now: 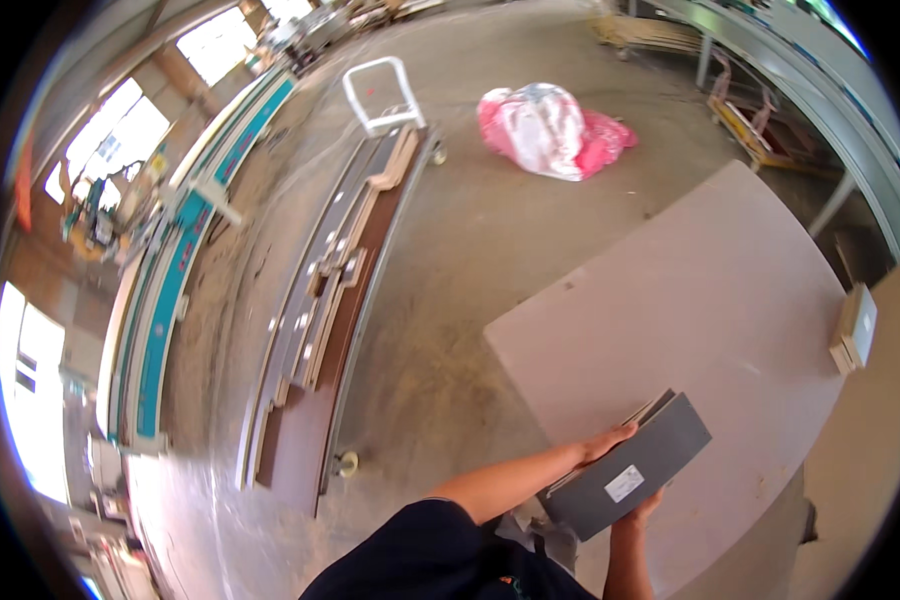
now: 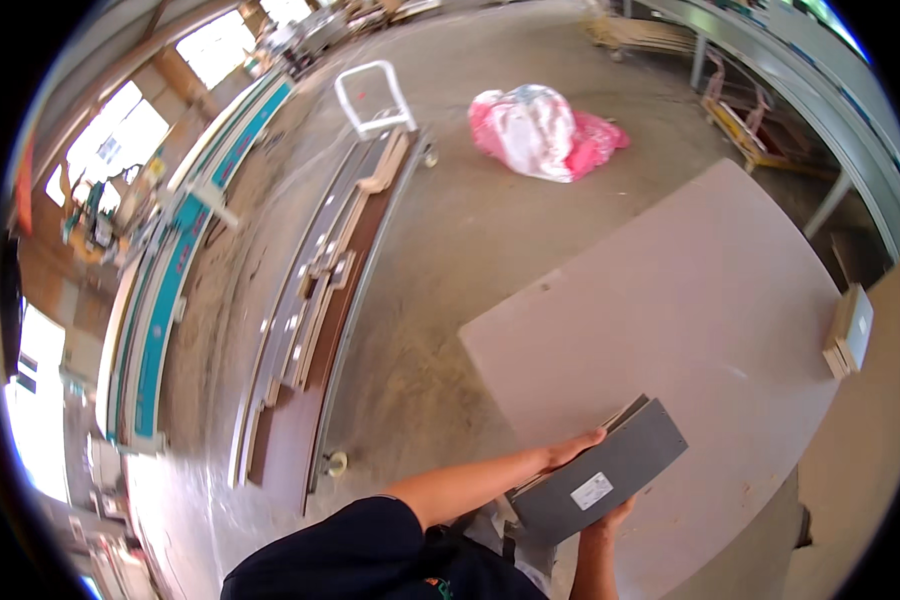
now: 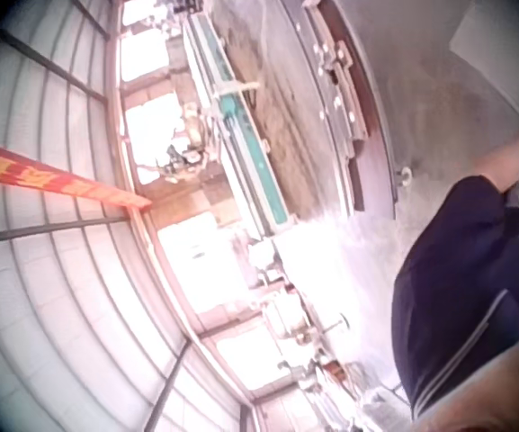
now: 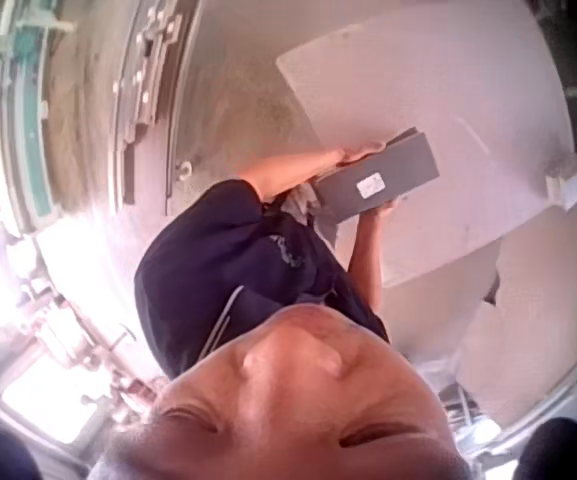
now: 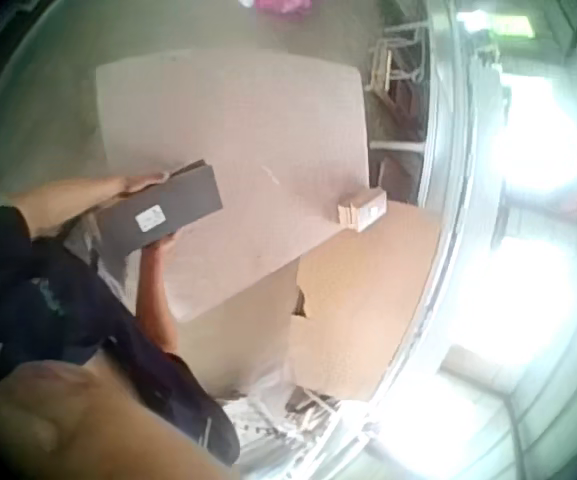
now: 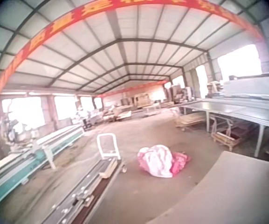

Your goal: The person picks up several wooden furniture components from a table, carries them across the workshop, and stacks them onto a wheeled trolley. The person then picks up a large plastic cover, unfolds it, and places it over the trolley and stacked wood.

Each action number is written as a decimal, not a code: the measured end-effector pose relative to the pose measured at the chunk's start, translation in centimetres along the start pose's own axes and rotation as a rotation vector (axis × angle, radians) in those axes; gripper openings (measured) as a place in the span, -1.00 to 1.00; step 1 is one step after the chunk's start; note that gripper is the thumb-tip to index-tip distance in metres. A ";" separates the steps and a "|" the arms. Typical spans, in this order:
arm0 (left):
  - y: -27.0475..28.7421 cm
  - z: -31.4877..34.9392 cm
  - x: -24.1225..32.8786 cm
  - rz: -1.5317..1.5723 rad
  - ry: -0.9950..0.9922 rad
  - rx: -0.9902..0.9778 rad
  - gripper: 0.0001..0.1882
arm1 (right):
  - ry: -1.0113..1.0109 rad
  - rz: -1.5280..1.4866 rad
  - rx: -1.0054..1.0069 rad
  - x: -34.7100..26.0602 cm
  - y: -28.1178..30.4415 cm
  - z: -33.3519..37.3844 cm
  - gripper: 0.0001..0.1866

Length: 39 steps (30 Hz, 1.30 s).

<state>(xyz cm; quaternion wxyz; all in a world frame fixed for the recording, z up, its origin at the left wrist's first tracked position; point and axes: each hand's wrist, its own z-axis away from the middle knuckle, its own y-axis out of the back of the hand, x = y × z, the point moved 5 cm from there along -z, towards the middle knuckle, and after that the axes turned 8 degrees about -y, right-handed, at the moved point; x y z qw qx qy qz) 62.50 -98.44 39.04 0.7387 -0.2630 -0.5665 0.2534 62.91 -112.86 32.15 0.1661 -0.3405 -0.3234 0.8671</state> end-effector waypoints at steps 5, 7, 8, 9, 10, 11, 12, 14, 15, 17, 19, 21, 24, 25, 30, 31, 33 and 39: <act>2.9 4.8 2.6 -0.106 -0.052 0.054 -0.23 | -0.177 0.053 0.027 4.0 -2.2 1.6 -0.47; 4.0 7.7 4.7 -0.151 -0.065 0.108 -0.20 | -0.156 0.121 -0.024 5.9 -5.0 2.8 -0.46; 4.0 10.2 7.4 -0.294 0.023 0.191 -0.19 | -0.112 0.150 -0.089 6.8 -7.2 3.0 -0.45; 5.1 11.5 8.1 -0.352 0.062 0.248 -0.18 | -0.135 0.173 -0.099 7.9 -9.0 3.5 -0.45; 6.1 12.5 8.7 -0.407 0.105 0.303 -0.17 | -0.150 0.198 -0.117 8.9 -11.0 4.0 -0.44; 8.1 13.3 7.7 -0.500 0.143 0.379 -0.17 | -0.173 0.227 -0.128 9.7 -12.0 4.8 -0.42; 10.2 14.2 7.8 -0.612 0.179 0.448 -0.17 | -0.190 0.239 -0.142 11.0 -12.5 4.0 -0.42; 13.9 16.1 8.3 -0.462 0.044 0.478 -0.19 | -0.244 0.126 -0.253 14.2 -13.4 1.6 -0.40; 15.4 17.2 8.5 -0.310 -0.085 0.492 -0.21 | -0.267 0.150 -0.263 14.8 -15.3 1.7 -0.40; 19.3 19.9 8.7 -0.329 -0.113 0.644 -0.25 | -0.453 0.207 -0.272 18.0 -19.8 1.7 -0.40; 22.1 23.9 11.1 -0.283 -0.204 0.714 0.07 | -0.503 0.266 -0.290 21.2 -24.0 0.8 -0.39; 25.5 27.9 12.5 -0.187 -0.262 0.815 0.10 | -0.557 0.323 -0.373 25.3 -28.0 0.2 -0.41; 28.5 34.5 17.3 -0.113 -0.343 0.868 0.09 | -0.641 0.390 -0.389 31.0 -35.1 0.4 -0.43; 28.6 37.7 19.2 -0.093 -0.331 0.985 0.09 | -0.712 0.467 -0.378 33.8 -36.6 0.2 -0.44; 37.5 44.9 24.2 -0.001 -0.369 1.133 0.06 | -0.822 0.472 -0.452 44.0 -45.4 -0.9 -0.47; 39.9 45.3 24.7 0.001 -0.368 1.118 0.06 | -0.860 0.481 -0.428 45.7 -46.8 -1.5 -0.47; 44.0 45.9 25.5 0.088 -0.408 1.008 0.06 | -0.900 0.476 -0.396 48.8 -49.4 -2.4 -0.48; 54.5 45.4 33.8 0.148 -0.372 0.885 0.06 | -0.830 0.522 -0.370 55.1 -57.6 -9.4 -0.46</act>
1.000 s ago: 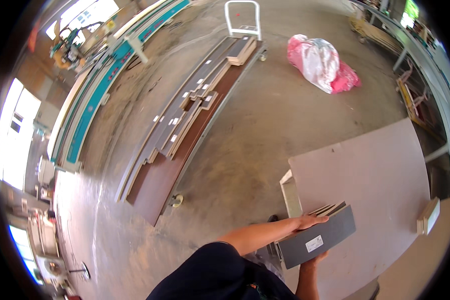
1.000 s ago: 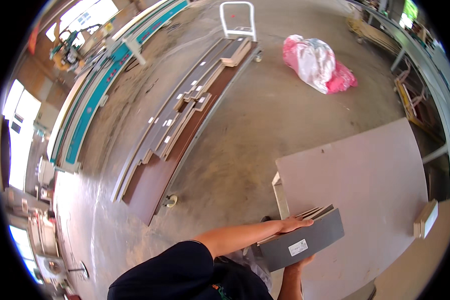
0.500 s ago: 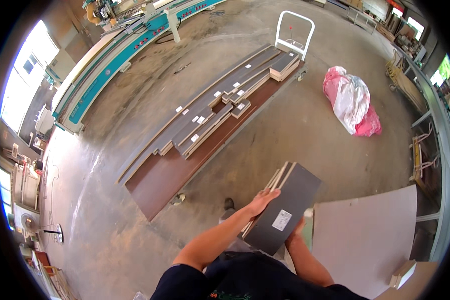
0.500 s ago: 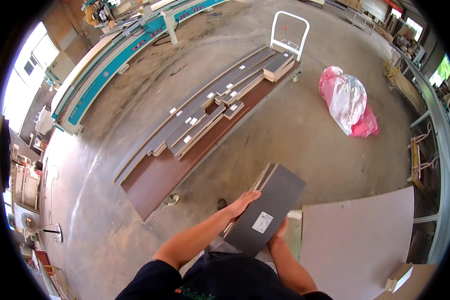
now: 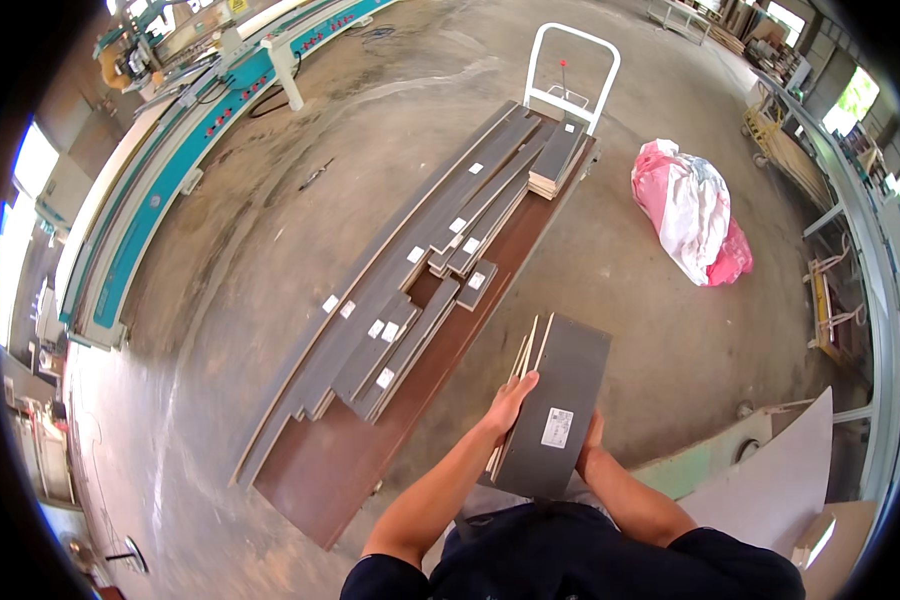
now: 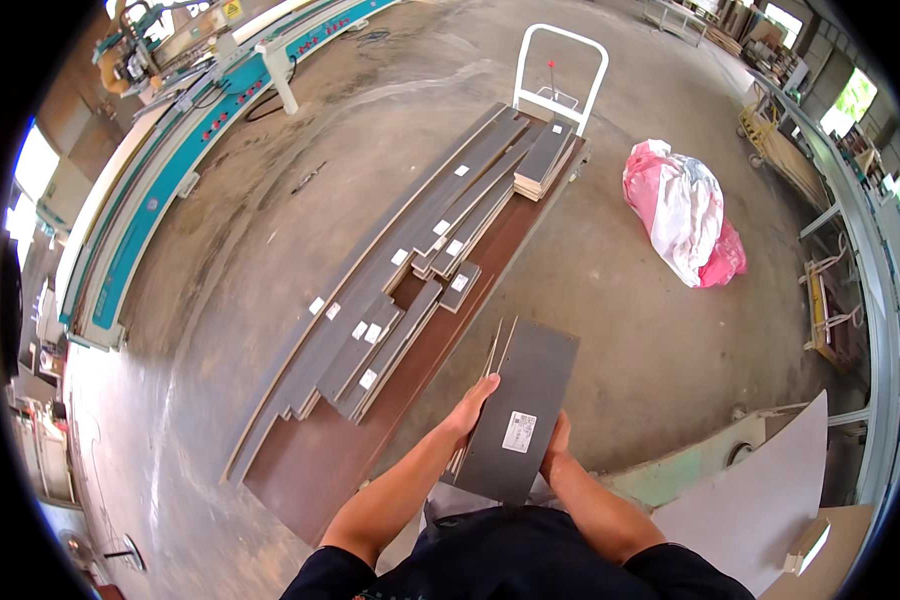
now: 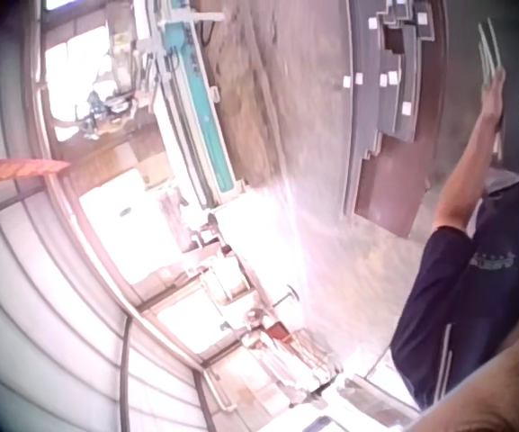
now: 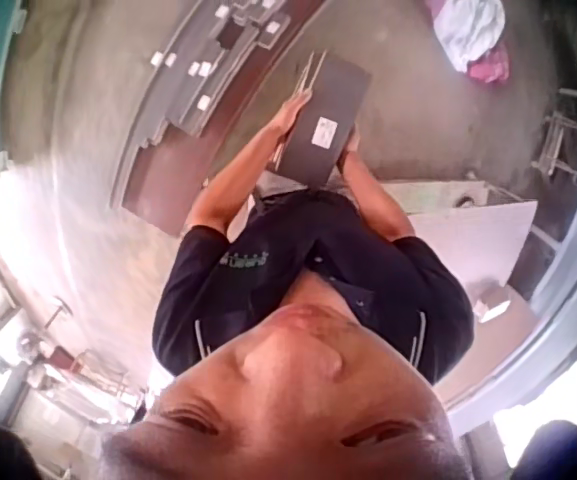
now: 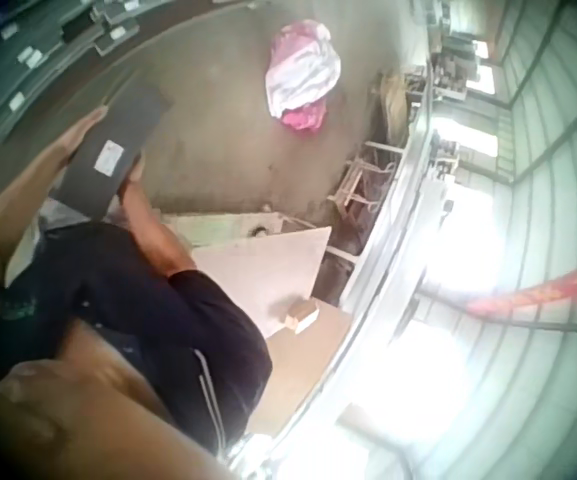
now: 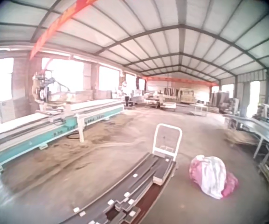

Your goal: The person picks up several wooden furniture components from a table, carries them across the workshop, and stacks them onto a wheeled trolley. The person then picks up a large plastic cover, unfolds it, and places it over the trolley and stacked wood.

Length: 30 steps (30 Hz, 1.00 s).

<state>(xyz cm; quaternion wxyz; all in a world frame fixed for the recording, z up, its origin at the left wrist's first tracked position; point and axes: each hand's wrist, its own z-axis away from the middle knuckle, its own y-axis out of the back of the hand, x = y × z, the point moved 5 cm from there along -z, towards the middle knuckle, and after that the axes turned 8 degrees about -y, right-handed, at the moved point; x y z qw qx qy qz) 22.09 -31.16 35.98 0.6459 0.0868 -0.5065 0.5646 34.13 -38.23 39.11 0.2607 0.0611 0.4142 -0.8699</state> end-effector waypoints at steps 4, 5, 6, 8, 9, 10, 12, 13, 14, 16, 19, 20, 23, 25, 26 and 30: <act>3.1 -9.9 4.1 -0.042 0.045 -0.016 0.09 | 0.021 -0.039 -0.027 -4.7 -2.1 -9.2 -0.44; 3.8 -12.9 4.6 -0.051 0.051 -0.011 0.10 | 0.036 -0.047 -0.010 -6.1 -1.8 -12.0 -0.43; 4.8 -15.8 5.1 -0.049 0.069 -0.010 0.11 | 0.028 -0.059 -0.004 -7.4 -1.4 -15.1 -0.43; 6.5 -21.9 6.6 -0.049 0.094 -0.010 0.14 | -0.048 -0.154 0.127 -9.9 -0.5 -22.0 -0.42; 7.5 -24.9 7.3 -0.142 0.085 0.057 0.14 | -0.065 -0.167 0.136 -11.3 -0.5 -25.0 -0.42; 8.5 -27.7 8.1 -0.236 0.079 0.123 0.14 | -0.052 -0.162 0.147 -12.8 -0.4 -27.8 -0.43; 9.7 -34.4 9.6 -0.302 0.128 0.108 0.14 | -0.043 -0.182 0.219 -15.9 -0.1 -33.0 -0.43; 10.5 -37.7 10.2 -0.343 0.101 0.111 0.13 | -0.038 -0.165 0.314 -17.4 0.5 -36.0 -0.44; 11.1 -41.4 10.4 -0.381 0.079 0.095 0.13 | -0.024 -0.150 0.421 -19.2 1.7 -38.7 -0.45; 13.7 -46.8 10.6 -0.379 0.109 0.147 0.05 | -0.064 -0.147 0.440 -20.6 3.3 -45.0 -0.45; 16.6 -54.4 12.0 -0.340 0.105 0.149 0.06 | -0.096 -0.199 0.464 -22.9 3.5 -52.8 -0.47; 17.8 -56.7 11.9 -0.429 0.100 0.141 0.14 | -0.108 -0.208 0.485 -23.2 4.0 -55.1 -0.47; 20.8 -62.7 12.4 -0.405 0.121 0.108 0.12 | -0.008 -0.129 0.424 -25.1 4.5 -62.0 -0.47; 22.9 -64.7 11.7 -0.251 0.185 0.145 0.05 | -0.039 -0.136 0.359 -25.6 3.5 -64.9 -0.46; 22.8 -65.4 12.3 -0.247 0.210 0.144 0.05 | -0.050 -0.146 0.380 -26.1 3.3 -65.8 -0.46; 22.6 -65.7 15.0 -0.489 0.152 0.249 -0.07 | -0.036 -0.211 0.252 -25.9 3.9 -68.0 -0.39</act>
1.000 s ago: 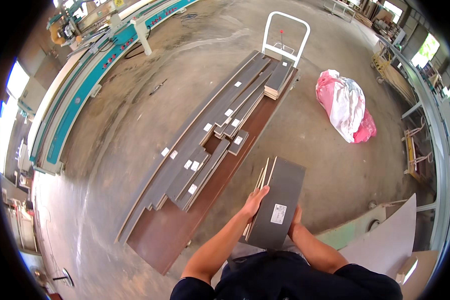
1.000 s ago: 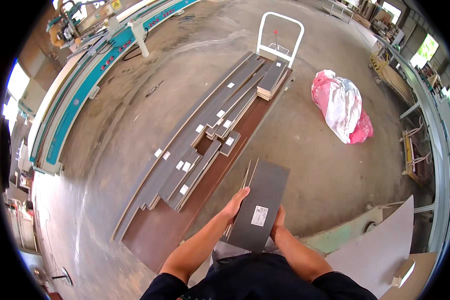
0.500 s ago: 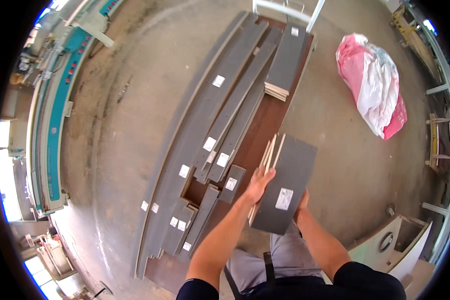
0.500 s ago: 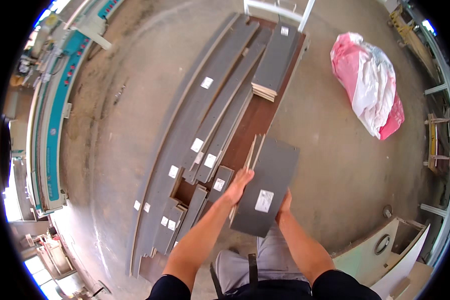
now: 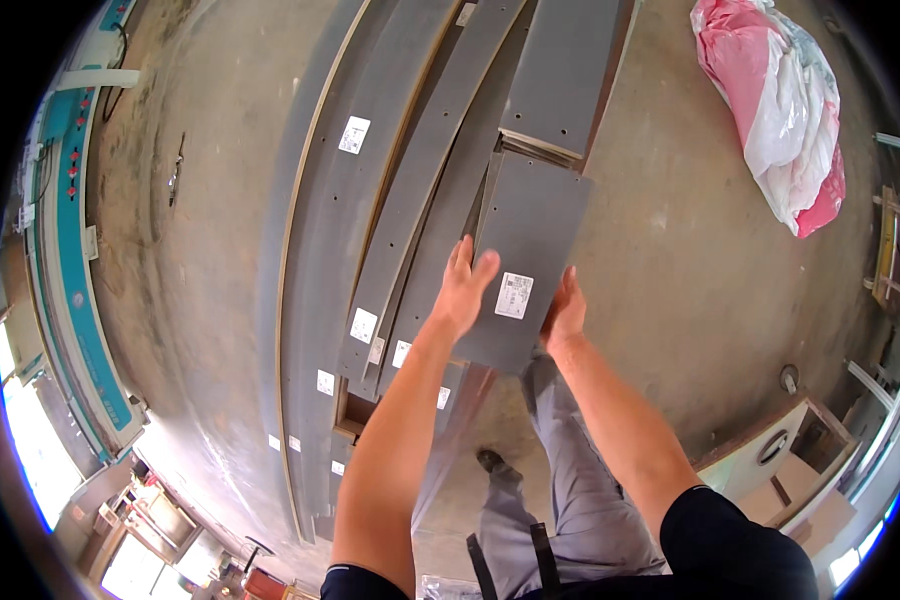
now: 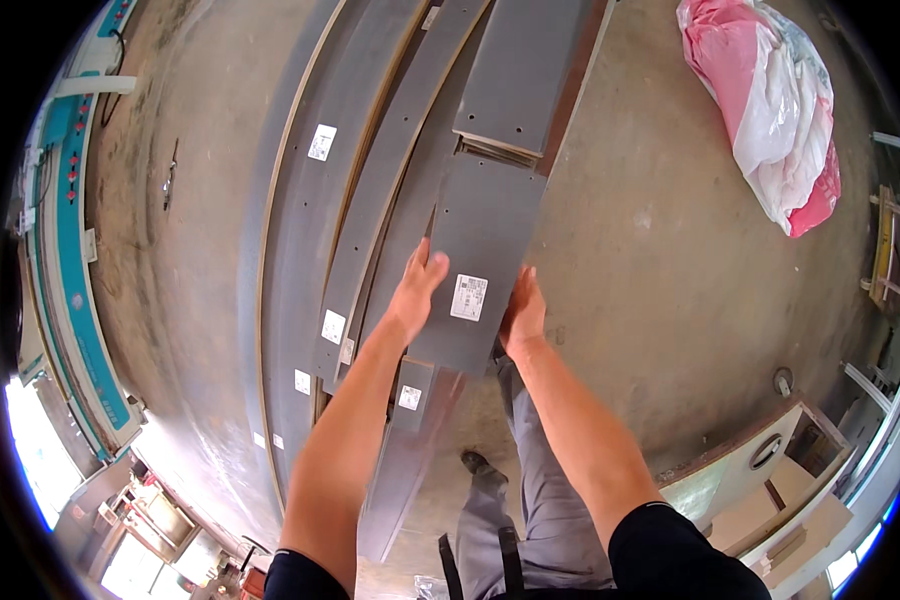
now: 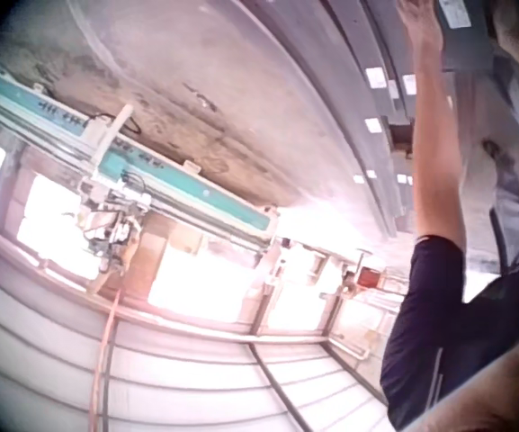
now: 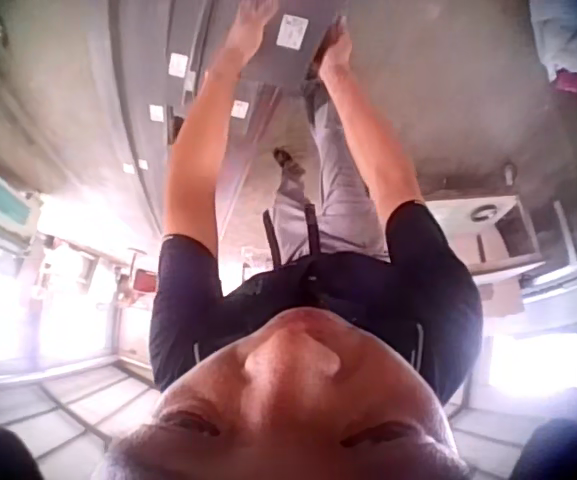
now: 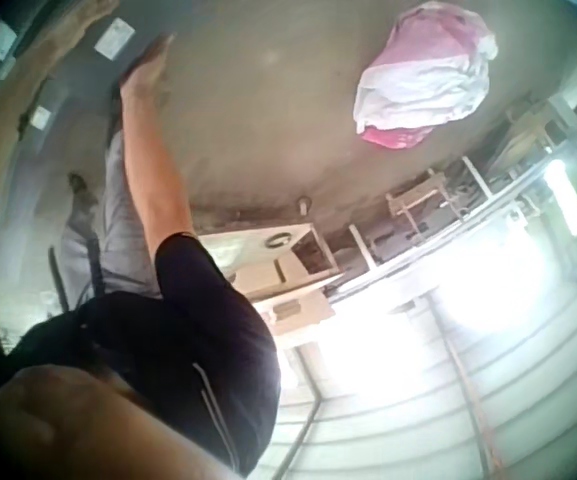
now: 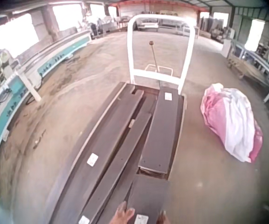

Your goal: The person picks up several wooden furniture components from a table, carries them across the workshop, and stacks them onto a wheeled trolley. The person then picks up a large plastic cover, unfolds it, and places it over the trolley and stacked wood.

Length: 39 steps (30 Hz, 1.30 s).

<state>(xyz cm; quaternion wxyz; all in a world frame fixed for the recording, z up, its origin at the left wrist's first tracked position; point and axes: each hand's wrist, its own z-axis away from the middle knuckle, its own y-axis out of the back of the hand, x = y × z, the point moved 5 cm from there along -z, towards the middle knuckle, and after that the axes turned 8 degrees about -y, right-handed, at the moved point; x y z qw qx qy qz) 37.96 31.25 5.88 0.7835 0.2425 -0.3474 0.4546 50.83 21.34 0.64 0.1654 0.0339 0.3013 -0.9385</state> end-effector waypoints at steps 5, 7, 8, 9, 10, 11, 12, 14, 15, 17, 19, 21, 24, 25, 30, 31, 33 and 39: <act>0.9 7.3 1.0 -0.508 -0.185 0.222 -0.19 | -0.018 -0.017 0.030 1.4 0.6 -1.3 -0.34; 1.6 11.1 -0.7 -0.530 -0.187 0.272 -0.22 | 0.008 -0.007 0.020 1.3 0.8 -1.8 -0.34; 1.6 13.3 -2.0 -0.597 -0.154 0.254 -0.22 | 0.033 0.016 0.012 1.2 1.3 -1.9 -0.34; 1.3 15.2 -3.1 -0.664 -0.136 0.225 -0.22 | 0.072 0.062 -0.058 0.7 4.1 -2.8 -0.29; 1.9 18.3 -4.9 -0.706 -0.089 0.214 -0.21 | 0.077 0.038 -0.064 0.5 4.7 -1.7 -0.29; 2.2 21.5 -6.5 -0.745 -0.050 0.196 -0.20 | 0.040 0.182 0.083 0.4 6.0 -0.1 -0.25; 2.4 24.6 -7.6 -0.761 0.064 0.193 -0.21 | 0.007 0.321 0.233 0.0 7.4 1.9 -0.21; 2.5 31.0 -10.8 -0.749 0.252 0.130 -0.20 | 0.042 0.362 0.195 0.0 10.6 7.0 -0.12; 2.7 33.9 -12.7 -0.726 0.324 0.066 -0.19 | 0.047 0.391 0.189 0.4 13.2 9.6 -0.12; 3.1 39.0 -16.5 -0.721 0.378 0.013 -0.36 | 0.046 0.511 0.256 1.4 18.6 15.1 -0.14; 5.3 43.3 -23.5 -0.777 0.386 -0.165 -0.47 | -0.013 0.519 0.369 2.0 20.6 22.0 -0.17; 3.0 42.8 -19.1 -0.720 0.398 -0.161 -0.46 | -0.014 0.670 0.527 2.5 26.3 27.8 -0.20; 5.1 39.2 -21.6 -1.076 0.024 -0.413 -0.47 | -0.079 0.472 0.677 1.4 29.4 39.0 -0.24; 2.9 37.0 -17.4 -0.992 0.192 -0.271 -0.49 | -0.019 0.400 0.714 2.7 34.4 41.4 -0.24; -2.8 31.5 -8.1 -1.012 -0.308 -0.388 -0.77 | 0.190 0.467 1.034 5.2 45.7 51.6 -0.24; -2.5 30.6 -8.2 -0.689 -0.138 -0.207 -0.81 | 0.203 0.397 1.111 2.3 41.6 56.1 -0.25; -7.4 31.4 -5.5 -0.527 -0.025 -0.210 -0.85 | 0.241 0.308 1.228 3.5 44.2 61.1 -0.27; -20.8 36.3 -3.4 -0.587 0.037 -0.515 -0.85 | 0.359 0.120 1.372 9.8 46.9 71.0 -0.38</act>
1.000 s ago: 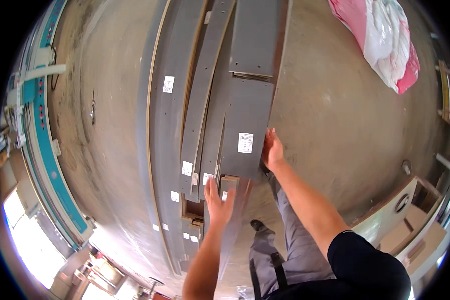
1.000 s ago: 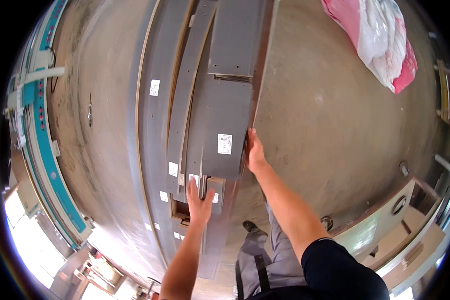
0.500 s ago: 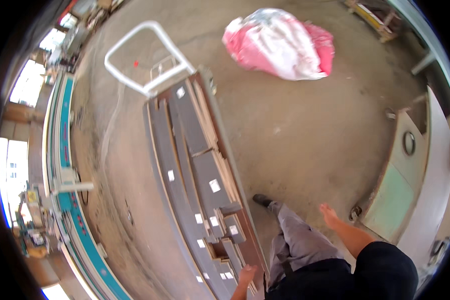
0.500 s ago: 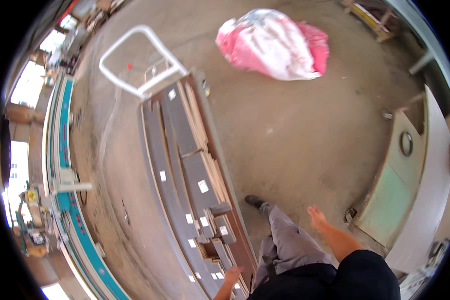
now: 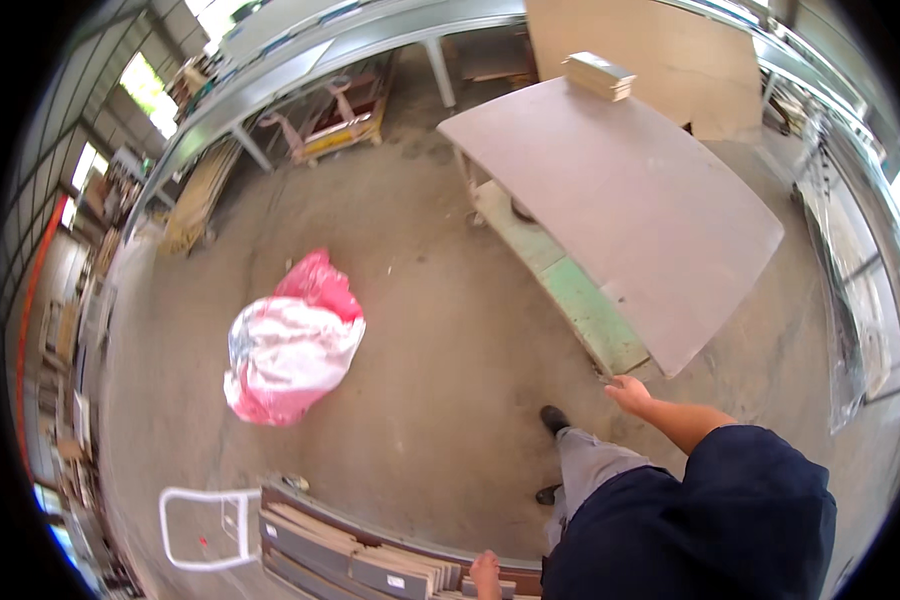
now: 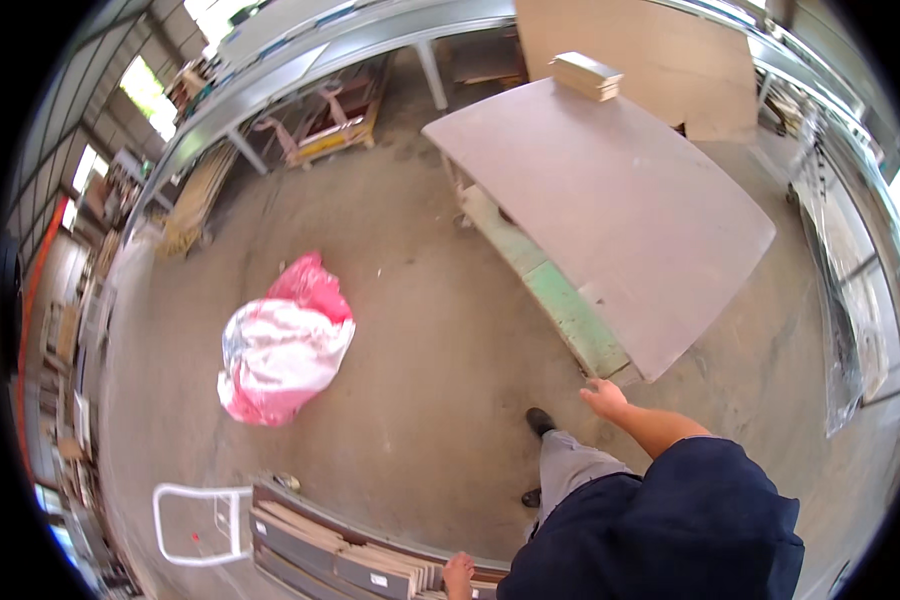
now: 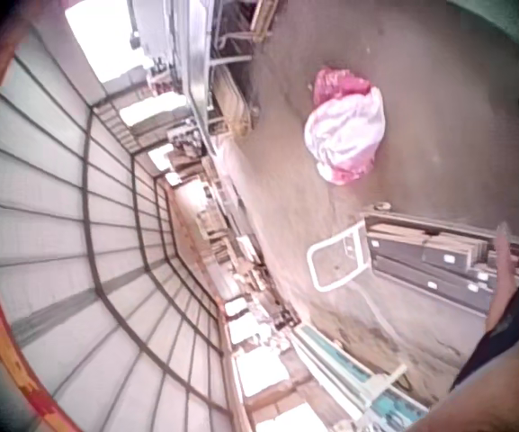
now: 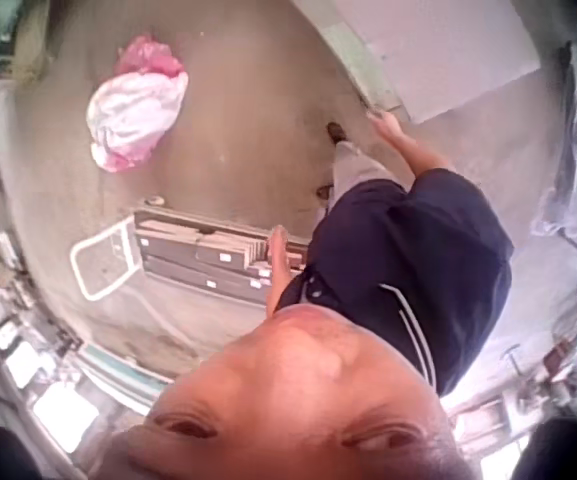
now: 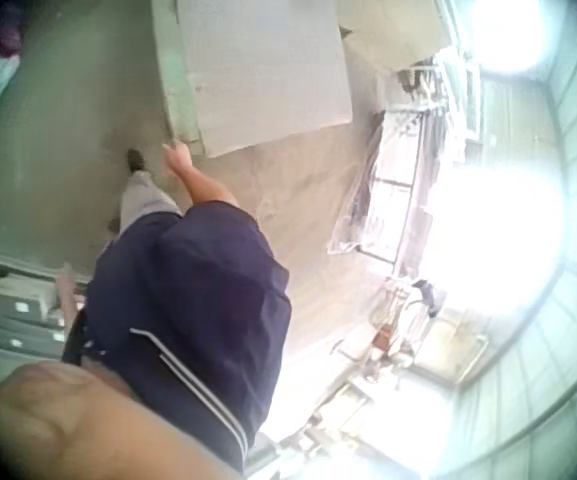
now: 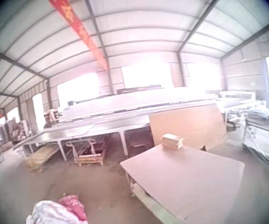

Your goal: The person picks up several wooden furniture components from a table, carries them across the workshop, and stacks them onto a wheeled trolley. The person then picks up a large plastic cover, unfolds it, and places it over the trolley and stacked wood.

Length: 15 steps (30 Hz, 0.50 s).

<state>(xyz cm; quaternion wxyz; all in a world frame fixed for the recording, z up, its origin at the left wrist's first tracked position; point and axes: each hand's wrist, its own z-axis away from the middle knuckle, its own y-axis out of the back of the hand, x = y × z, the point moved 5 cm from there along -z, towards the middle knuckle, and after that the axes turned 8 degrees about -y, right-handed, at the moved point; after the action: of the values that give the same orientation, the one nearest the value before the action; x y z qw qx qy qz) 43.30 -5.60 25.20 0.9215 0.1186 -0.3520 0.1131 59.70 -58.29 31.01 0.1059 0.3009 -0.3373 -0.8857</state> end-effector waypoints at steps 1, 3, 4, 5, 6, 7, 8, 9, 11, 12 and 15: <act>-1.0 -0.9 0.5 -0.042 0.003 -0.020 -0.85 | 0.038 -0.025 0.042 0.3 1.0 -0.1 -0.42; -3.9 -1.7 2.9 -0.113 0.000 -0.062 -0.86 | -0.002 -0.117 0.092 2.5 3.5 -1.1 -0.45; -5.6 -2.0 3.9 -0.131 0.024 -0.106 -0.85 | -0.020 -0.177 0.125 3.1 4.7 -1.7 -0.48; -6.9 -2.4 5.0 -0.145 0.046 -0.133 -0.85 | -0.021 -0.200 0.123 2.9 5.0 -2.4 -0.48; -7.8 -3.3 5.9 -0.199 0.039 -0.129 -0.83 | -0.006 -0.279 0.142 2.3 5.9 -2.8 -0.50; -7.7 -5.4 6.5 -0.206 0.020 -0.124 -0.83 | 0.012 -0.356 0.158 1.3 6.6 -3.6 -0.53; -6.8 -8.2 5.8 -0.197 0.004 -0.202 -0.83 | 0.022 -0.369 0.143 0.2 6.7 -5.0 -0.53; -8.0 -8.9 7.3 -0.199 -0.003 -0.301 -0.84 | 0.000 -0.441 0.205 0.1 7.7 -6.3 -0.54; -13.1 -8.4 13.3 -0.226 -0.001 -0.274 -0.84 | -0.051 -0.518 0.297 0.3 10.1 -8.9 -0.55; -15.6 -7.6 17.4 -0.226 -0.015 -0.217 -0.84 | -0.046 -0.574 0.313 -1.0 11.4 -10.3 -0.54; -18.4 -10.1 23.0 -0.196 -0.082 -0.163 -0.85 | -0.026 -0.596 0.314 -6.1 13.2 -15.2 -0.52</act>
<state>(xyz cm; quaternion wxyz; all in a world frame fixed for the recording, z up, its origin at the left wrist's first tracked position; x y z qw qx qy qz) 71.64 -17.14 30.90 0.9195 0.0818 -0.3843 -0.0114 73.54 -73.92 33.60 -0.2097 0.3877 -0.3680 -0.8187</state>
